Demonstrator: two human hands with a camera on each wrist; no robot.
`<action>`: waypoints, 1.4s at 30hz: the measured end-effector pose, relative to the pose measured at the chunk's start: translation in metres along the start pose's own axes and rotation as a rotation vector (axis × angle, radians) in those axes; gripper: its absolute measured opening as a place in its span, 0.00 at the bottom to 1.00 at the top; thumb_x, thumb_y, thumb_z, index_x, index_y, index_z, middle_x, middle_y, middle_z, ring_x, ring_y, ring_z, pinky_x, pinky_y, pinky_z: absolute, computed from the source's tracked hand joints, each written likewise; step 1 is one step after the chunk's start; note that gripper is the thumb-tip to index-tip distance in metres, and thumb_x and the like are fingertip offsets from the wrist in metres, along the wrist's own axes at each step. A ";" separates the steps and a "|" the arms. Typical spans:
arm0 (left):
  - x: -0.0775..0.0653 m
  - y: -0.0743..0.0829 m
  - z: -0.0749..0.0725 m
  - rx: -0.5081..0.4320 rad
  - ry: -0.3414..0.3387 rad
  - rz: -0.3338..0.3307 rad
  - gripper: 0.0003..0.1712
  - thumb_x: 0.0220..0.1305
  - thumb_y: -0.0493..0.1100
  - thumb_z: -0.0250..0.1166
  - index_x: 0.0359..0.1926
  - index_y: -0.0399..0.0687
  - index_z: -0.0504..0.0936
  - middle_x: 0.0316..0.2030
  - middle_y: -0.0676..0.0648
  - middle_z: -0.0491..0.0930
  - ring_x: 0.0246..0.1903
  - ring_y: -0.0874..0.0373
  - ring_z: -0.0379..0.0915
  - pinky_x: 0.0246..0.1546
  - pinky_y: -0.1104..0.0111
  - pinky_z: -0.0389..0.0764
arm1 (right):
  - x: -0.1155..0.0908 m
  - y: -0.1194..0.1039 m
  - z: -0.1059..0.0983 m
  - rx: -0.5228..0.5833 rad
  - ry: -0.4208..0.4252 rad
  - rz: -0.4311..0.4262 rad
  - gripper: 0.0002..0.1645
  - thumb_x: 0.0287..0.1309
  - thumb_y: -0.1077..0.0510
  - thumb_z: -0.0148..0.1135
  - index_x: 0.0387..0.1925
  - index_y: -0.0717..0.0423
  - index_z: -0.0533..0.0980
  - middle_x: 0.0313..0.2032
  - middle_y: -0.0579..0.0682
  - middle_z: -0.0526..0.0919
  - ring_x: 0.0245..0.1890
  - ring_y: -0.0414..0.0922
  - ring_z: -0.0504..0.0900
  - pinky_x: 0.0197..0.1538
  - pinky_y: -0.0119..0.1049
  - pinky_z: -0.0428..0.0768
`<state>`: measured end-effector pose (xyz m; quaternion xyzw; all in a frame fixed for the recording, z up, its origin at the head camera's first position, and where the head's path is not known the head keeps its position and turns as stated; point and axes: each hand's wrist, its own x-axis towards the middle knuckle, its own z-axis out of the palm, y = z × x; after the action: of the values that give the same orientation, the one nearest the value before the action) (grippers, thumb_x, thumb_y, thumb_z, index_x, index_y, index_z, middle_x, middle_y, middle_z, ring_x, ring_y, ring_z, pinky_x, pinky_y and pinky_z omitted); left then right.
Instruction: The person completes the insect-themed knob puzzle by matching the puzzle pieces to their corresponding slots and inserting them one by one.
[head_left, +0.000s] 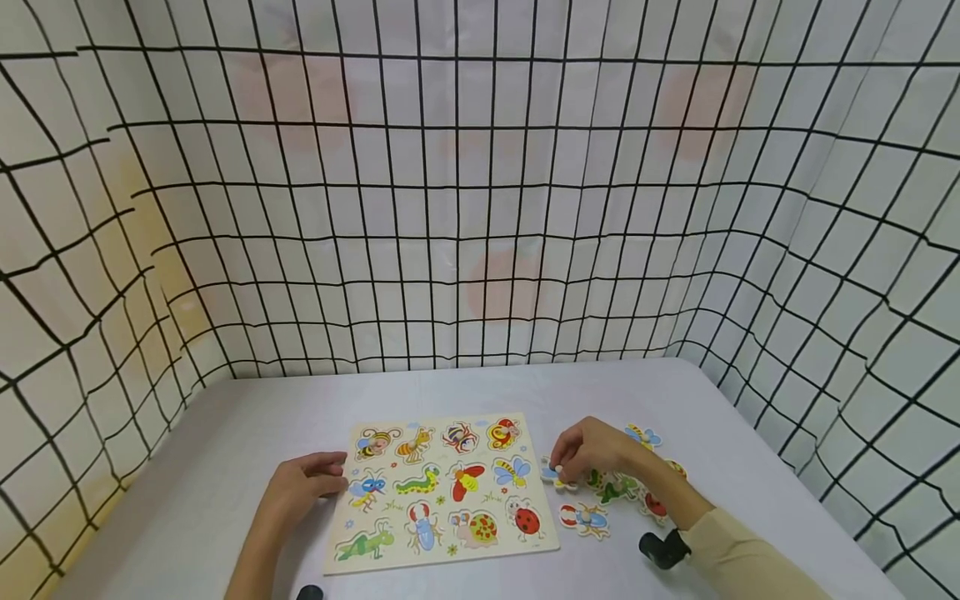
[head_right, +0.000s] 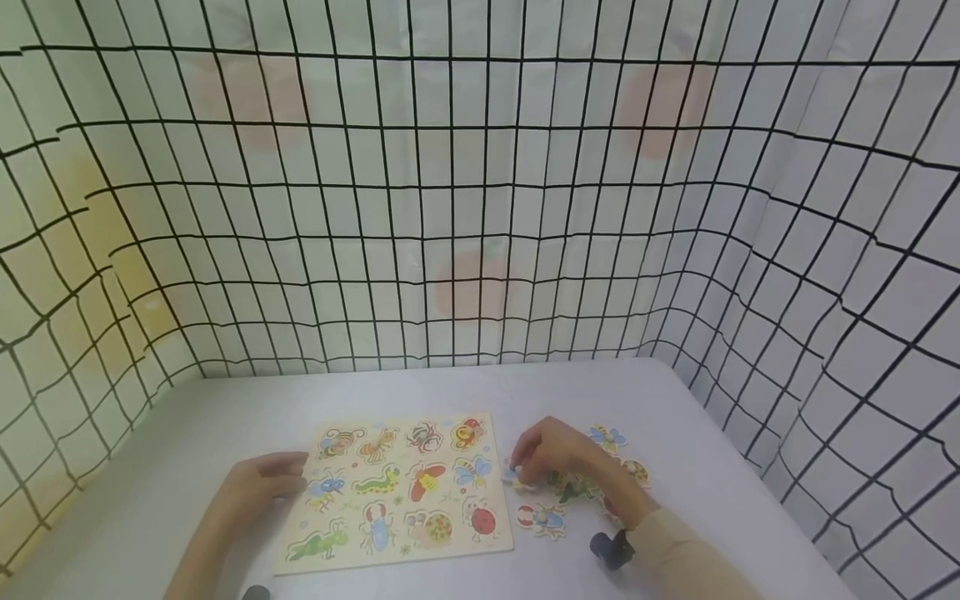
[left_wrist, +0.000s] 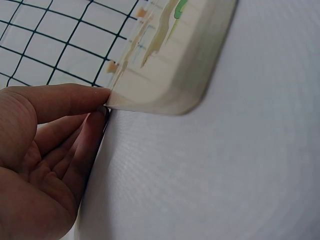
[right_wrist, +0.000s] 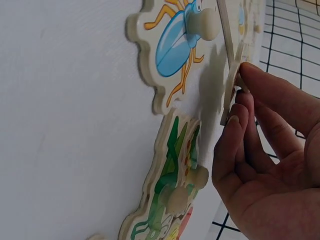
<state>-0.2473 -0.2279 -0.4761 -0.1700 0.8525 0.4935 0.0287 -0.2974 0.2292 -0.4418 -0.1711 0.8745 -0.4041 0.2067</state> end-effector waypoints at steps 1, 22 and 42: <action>0.000 0.000 0.000 0.000 0.000 0.001 0.28 0.55 0.37 0.74 0.59 0.42 0.83 0.39 0.46 0.84 0.37 0.54 0.78 0.48 0.57 0.73 | 0.001 -0.001 0.000 -0.004 0.002 -0.002 0.10 0.47 0.63 0.76 0.35 0.57 0.86 0.26 0.48 0.85 0.26 0.43 0.79 0.32 0.38 0.78; 0.000 0.001 -0.002 0.001 -0.002 0.030 0.27 0.56 0.36 0.73 0.59 0.40 0.82 0.41 0.46 0.84 0.38 0.55 0.78 0.42 0.65 0.76 | 0.033 -0.036 0.024 -0.012 0.064 -0.065 0.07 0.49 0.61 0.76 0.33 0.54 0.86 0.25 0.46 0.85 0.26 0.42 0.77 0.35 0.39 0.76; -0.003 0.003 -0.001 -0.007 0.001 0.000 0.28 0.55 0.36 0.73 0.59 0.41 0.83 0.40 0.46 0.84 0.39 0.54 0.78 0.47 0.59 0.73 | 0.049 -0.059 0.050 0.000 0.121 -0.070 0.08 0.45 0.61 0.78 0.31 0.54 0.86 0.25 0.45 0.86 0.25 0.40 0.80 0.33 0.36 0.78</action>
<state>-0.2450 -0.2271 -0.4725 -0.1702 0.8509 0.4963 0.0279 -0.3069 0.1383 -0.4364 -0.1769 0.8789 -0.4205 0.1392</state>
